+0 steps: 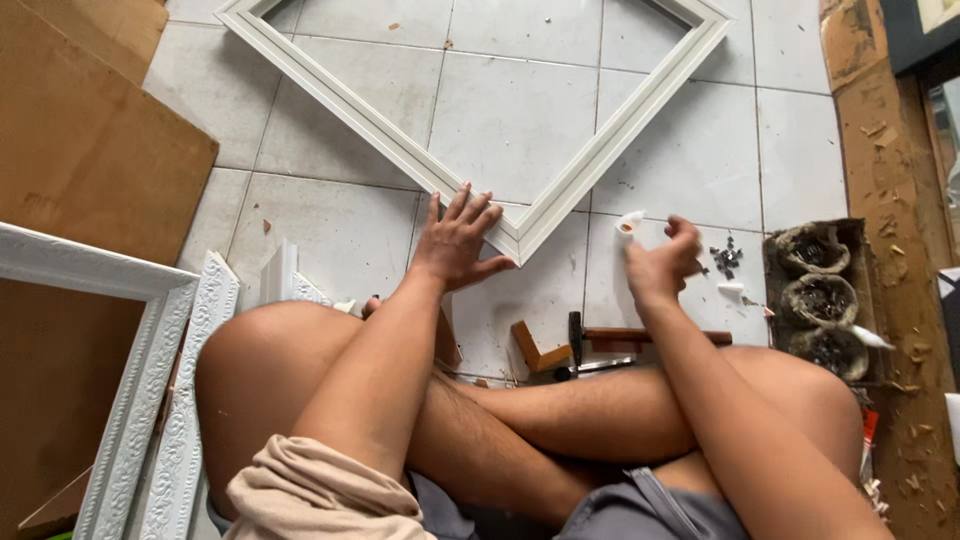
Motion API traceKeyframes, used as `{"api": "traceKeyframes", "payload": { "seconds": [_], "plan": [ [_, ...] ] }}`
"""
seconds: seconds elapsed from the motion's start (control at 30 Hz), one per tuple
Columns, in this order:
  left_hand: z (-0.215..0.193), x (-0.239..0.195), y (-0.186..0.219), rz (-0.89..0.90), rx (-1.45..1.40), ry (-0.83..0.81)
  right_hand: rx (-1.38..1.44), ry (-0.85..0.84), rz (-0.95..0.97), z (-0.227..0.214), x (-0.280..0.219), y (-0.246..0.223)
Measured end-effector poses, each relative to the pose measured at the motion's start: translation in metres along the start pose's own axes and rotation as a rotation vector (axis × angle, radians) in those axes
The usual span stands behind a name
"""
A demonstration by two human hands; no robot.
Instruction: The person assembles a white picture frame on the floor. They apply glue to the mitered corners, press the pieces together, and use a hammer to secure the joints with small nails. The person works on multiple corners of the frame throughout the clip.
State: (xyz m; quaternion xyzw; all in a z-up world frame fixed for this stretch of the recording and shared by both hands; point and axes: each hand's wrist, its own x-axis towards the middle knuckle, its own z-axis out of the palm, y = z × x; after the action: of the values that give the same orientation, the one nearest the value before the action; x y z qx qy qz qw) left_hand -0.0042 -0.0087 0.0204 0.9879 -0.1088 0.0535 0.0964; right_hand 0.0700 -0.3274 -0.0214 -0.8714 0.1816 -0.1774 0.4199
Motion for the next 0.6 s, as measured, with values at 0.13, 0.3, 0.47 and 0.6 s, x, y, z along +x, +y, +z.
{"api": "traceKeyframes", "payload": {
  "seconds": [0.13, 0.3, 0.47, 0.6],
  "plan": [
    [-0.002, 0.001, 0.007, -0.067, -0.046, -0.048, -0.32, -0.375, 0.076, 0.01, 0.019, -0.001],
    [-0.002, 0.001, 0.008, -0.114, -0.055, -0.068, -0.184, -0.407, -0.1, -0.004, -0.024, -0.046],
    [-0.001, 0.001, 0.008, -0.137, -0.062, -0.082, -0.483, -0.894, -0.502, -0.045, -0.095, -0.119],
    [0.0, 0.002, 0.008, -0.138, -0.049, -0.1, -0.563, -0.883, -0.524, -0.048, -0.098, -0.127]
  ]
}}
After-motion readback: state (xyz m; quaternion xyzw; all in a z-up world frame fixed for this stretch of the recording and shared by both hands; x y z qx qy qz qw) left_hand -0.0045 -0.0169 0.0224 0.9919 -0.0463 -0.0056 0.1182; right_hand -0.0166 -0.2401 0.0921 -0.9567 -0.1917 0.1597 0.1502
